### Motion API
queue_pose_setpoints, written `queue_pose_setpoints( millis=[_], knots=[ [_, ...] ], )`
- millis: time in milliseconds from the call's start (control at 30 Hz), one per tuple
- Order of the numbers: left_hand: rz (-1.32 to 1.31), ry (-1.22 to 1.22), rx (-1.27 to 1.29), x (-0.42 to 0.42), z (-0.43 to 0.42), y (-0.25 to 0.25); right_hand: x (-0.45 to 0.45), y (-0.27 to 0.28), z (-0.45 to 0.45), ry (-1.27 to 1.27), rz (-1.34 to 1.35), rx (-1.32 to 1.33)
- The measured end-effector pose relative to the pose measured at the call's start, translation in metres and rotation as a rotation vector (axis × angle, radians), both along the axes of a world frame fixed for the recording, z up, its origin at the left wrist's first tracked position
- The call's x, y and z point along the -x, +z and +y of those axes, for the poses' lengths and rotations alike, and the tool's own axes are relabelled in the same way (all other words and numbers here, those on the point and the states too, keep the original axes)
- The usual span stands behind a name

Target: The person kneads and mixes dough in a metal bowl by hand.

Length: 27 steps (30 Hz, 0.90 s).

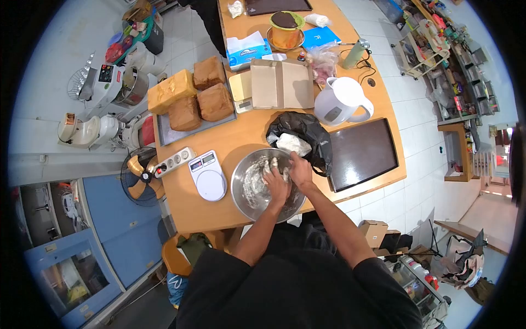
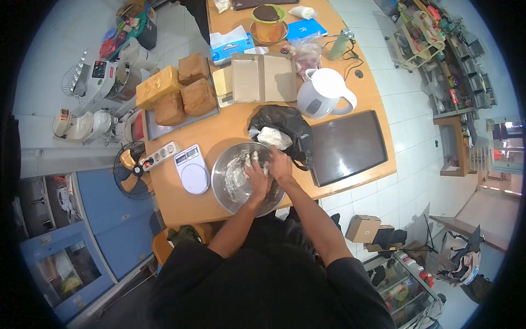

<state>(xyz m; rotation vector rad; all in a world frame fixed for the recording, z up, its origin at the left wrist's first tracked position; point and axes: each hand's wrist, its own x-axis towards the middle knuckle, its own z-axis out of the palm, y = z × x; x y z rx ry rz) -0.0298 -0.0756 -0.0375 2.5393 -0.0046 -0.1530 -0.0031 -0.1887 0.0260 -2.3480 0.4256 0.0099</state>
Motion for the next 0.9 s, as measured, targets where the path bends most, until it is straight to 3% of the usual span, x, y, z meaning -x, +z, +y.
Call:
queue_pose_setpoints(
  millis=[67,100,167,267,367,500,567,600,667,700,767,900],
  knots=[
    [0.103,-0.332,-0.106,0.012,0.012,0.01,0.0,-0.003,0.0,0.038,-0.048,0.01],
    [0.104,-0.326,-0.106,0.016,0.019,0.019,-0.002,0.0,-0.001,0.044,-0.048,0.01],
    [0.465,-0.684,-0.045,0.025,0.039,0.028,-0.009,0.008,-0.003,0.094,0.13,0.052],
    [0.425,-0.787,0.025,0.047,0.065,0.033,-0.012,-0.006,-0.005,0.172,0.07,0.072],
    [0.583,-0.794,0.057,0.041,0.085,0.067,-0.013,-0.006,-0.007,0.186,-0.009,0.092],
    [0.655,-0.742,0.118,0.029,0.101,0.064,-0.018,0.004,-0.004,0.158,0.029,0.027],
    [0.342,-0.67,0.187,0.034,0.103,0.059,-0.022,-0.003,0.001,0.191,-0.015,0.048],
    [0.343,-0.675,0.183,0.034,0.1,0.066,-0.024,0.0,0.002,0.186,-0.015,0.045],
    [0.056,-0.606,-0.089,0.032,0.093,0.078,-0.027,0.007,0.001,0.209,-0.028,0.014],
    [0.057,-0.613,-0.088,0.032,0.093,0.074,-0.024,0.004,-0.001,0.202,-0.026,0.014],
    [0.078,-0.517,0.059,0.028,0.088,0.062,-0.023,0.0,-0.011,0.118,-0.09,-0.261],
    [0.218,-0.348,0.161,0.028,0.086,0.051,0.008,0.016,-0.013,-0.016,-0.116,-0.503]
  ],
)
